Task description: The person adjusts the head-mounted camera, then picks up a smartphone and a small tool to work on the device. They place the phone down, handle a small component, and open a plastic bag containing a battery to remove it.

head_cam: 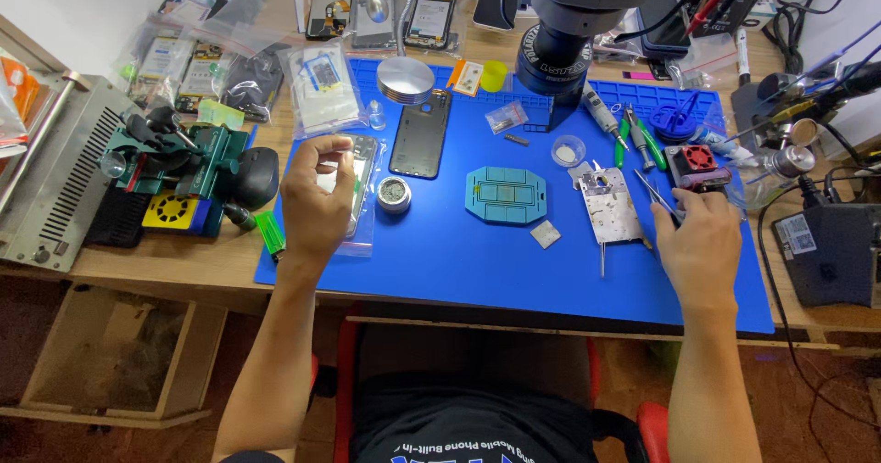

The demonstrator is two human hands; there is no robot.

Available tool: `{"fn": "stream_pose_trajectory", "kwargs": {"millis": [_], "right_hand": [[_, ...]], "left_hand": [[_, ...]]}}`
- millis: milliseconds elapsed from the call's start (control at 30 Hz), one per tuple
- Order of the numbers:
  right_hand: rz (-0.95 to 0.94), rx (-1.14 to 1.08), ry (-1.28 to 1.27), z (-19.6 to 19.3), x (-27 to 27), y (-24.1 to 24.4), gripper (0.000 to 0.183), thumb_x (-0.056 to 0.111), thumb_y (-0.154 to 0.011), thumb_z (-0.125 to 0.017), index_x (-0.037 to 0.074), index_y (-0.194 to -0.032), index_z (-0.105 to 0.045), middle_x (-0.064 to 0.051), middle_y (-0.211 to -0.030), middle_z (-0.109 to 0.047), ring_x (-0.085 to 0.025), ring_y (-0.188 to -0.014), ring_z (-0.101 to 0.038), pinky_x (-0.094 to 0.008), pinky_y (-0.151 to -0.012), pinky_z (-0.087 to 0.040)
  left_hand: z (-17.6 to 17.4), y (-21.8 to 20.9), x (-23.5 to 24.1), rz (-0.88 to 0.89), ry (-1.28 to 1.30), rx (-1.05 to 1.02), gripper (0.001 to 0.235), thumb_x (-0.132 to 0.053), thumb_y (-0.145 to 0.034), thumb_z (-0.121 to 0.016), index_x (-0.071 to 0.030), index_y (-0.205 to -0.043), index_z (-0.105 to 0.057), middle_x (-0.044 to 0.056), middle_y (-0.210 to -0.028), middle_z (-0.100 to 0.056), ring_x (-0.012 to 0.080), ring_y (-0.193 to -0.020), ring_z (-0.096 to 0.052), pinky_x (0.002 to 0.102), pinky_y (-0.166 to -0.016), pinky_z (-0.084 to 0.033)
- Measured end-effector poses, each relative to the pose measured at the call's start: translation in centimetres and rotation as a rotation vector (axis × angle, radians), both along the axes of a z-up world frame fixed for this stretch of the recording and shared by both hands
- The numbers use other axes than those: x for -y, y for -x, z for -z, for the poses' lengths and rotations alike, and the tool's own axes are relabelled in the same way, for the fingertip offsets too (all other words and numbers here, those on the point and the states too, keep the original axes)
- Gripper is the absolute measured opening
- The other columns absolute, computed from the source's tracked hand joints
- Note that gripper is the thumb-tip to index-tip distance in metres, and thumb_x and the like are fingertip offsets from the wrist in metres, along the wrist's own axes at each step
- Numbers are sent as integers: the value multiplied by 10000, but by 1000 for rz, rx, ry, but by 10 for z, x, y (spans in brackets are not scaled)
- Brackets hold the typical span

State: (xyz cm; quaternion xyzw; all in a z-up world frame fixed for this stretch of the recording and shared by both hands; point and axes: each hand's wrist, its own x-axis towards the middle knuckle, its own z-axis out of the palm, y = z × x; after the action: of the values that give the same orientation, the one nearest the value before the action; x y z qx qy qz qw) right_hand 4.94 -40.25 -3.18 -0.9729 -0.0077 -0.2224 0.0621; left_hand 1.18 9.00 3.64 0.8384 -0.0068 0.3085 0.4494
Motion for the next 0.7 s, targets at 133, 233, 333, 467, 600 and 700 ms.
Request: {"fn": "stream_pose_trajectory", "kwargs": {"millis": [133,233,333,467,600,700], "right_hand": [[-100,-97,-142,-34,-47,23,478,363,-1040,-746,-8,-1342,-728,-116,-1043,-727,-337,-1002,-654,-480,-897,-503],[9,-340,-113,-37,-69,22,929,661,-896,-709,-4,-1524,-550,-241,-1349,-638,-423,-1283,-541,-521,-1078,-434],[36,-409,-71,-31,-73,15,1083,704,-843,-731,-38,-1572,-428,-306,-1395,-578,-477,-1282,-530,-568,-1055,-439],[77,-342,-115,-37,-71,20,970,570,-888,-727,-30,-1591,-433,-291,-1369,-584,-465,-1269,-521,-542,-1094,-399],[6,-201,-159,-71,-33,49,843,434,-851,-797,-50,-1505,-578,-267,-1223,-720,-441,-1084,-660,-522,-952,-487],[289,-416,-175,-114,-3,89,645,477,-868,-759,139,-1411,-673,-181,-1251,-748,-415,-1165,-682,-550,-916,-510]], "left_hand": [[-5,4,-17,-52,-46,-15,153,-63,-1032,-618,-67,-1177,-667,100,-1162,-731,240,-1028,-685,373,-862,-556],[-7,6,-26,-92,-27,-37,198,-46,-1037,-616,-47,-1231,-658,124,-1186,-722,237,-1053,-679,372,-893,-568],[-7,9,-32,-121,-16,-43,186,-96,-1045,-623,-57,-1222,-660,108,-1195,-711,234,-1063,-668,375,-919,-543],[-3,9,-39,-117,-16,-56,192,-101,-1040,-637,-59,-1227,-654,109,-1207,-724,233,-1062,-687,376,-922,-540],[3,5,-45,-115,-46,-17,174,-80,-1061,-632,-21,-1224,-653,130,-1165,-732,227,-1008,-694,349,-889,-538],[-3,7,-43,-92,-69,-32,148,-48,-1106,-624,6,-1242,-643,157,-1173,-720,252,-1034,-689,361,-917,-553]]}}
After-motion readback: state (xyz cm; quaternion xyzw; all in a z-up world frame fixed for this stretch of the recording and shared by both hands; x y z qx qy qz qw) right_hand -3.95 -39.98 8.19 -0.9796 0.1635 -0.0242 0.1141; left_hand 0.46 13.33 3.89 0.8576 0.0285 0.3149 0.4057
